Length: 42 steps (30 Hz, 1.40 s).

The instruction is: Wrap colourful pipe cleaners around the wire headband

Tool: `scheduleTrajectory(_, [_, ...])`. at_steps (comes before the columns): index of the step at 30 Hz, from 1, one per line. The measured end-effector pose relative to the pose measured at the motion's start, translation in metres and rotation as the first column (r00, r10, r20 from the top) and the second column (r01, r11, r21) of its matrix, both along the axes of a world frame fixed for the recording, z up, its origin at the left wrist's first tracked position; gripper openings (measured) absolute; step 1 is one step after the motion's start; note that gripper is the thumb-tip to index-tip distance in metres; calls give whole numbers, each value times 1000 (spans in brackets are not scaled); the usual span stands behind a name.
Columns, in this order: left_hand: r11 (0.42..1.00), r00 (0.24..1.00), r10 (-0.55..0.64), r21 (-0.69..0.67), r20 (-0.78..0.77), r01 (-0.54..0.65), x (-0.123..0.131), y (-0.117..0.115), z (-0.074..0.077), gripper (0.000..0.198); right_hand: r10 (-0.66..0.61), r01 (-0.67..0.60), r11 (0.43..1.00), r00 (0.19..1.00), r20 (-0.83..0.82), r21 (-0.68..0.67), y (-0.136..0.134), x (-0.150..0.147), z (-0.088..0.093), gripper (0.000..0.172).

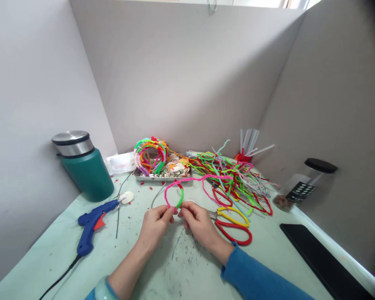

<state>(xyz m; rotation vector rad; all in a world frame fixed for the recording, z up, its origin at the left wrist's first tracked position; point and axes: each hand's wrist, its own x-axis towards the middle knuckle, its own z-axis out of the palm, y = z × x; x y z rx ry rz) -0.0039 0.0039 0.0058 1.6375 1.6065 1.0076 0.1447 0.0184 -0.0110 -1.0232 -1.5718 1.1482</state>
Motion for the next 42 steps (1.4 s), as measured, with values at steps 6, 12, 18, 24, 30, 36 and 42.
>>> scheduleTrajectory(6, [998, 1000, -17, -64, 24, 18, 1, 1, 2, 41, 68, -149, 955, 952, -299, -257, 5, 0, 3, 11])
scheduleTrajectory(12, [995, 999, -43, -94, 8, 43, 4, 0, 4, 44, 124, -289, 912, 870, -477, -289, 6, 3, 2, 14])
scheduleTrajectory(18, [998, 998, -48, -33, -28, 47, 4, 0, -1, 45, 136, -311, 904, 859, -493, -293, 6, 3, 1, 19])
scheduleTrajectory(24, [994, 995, 48, 95, 88, -57, 4, 1, -7, 26, 132, -296, 908, 873, -470, -295, 6, 3, 0, 20])
scheduleTrajectory(30, [992, 998, 47, 116, -33, -43, 5, -2, -2, 27, 120, -279, 915, 878, -463, -291, 6, 3, 0, 20])
scheduleTrajectory(36, [963, 989, -105, 237, -101, 126, 7, -6, 2, 28, 63, -237, 924, 869, -492, -300, 8, 4, -1, 21])
scheduleTrajectory(42, [947, 984, -164, 268, -72, 177, 6, -3, -1, 22, 43, -163, 955, 903, -428, -246, 11, 3, -5, 18])
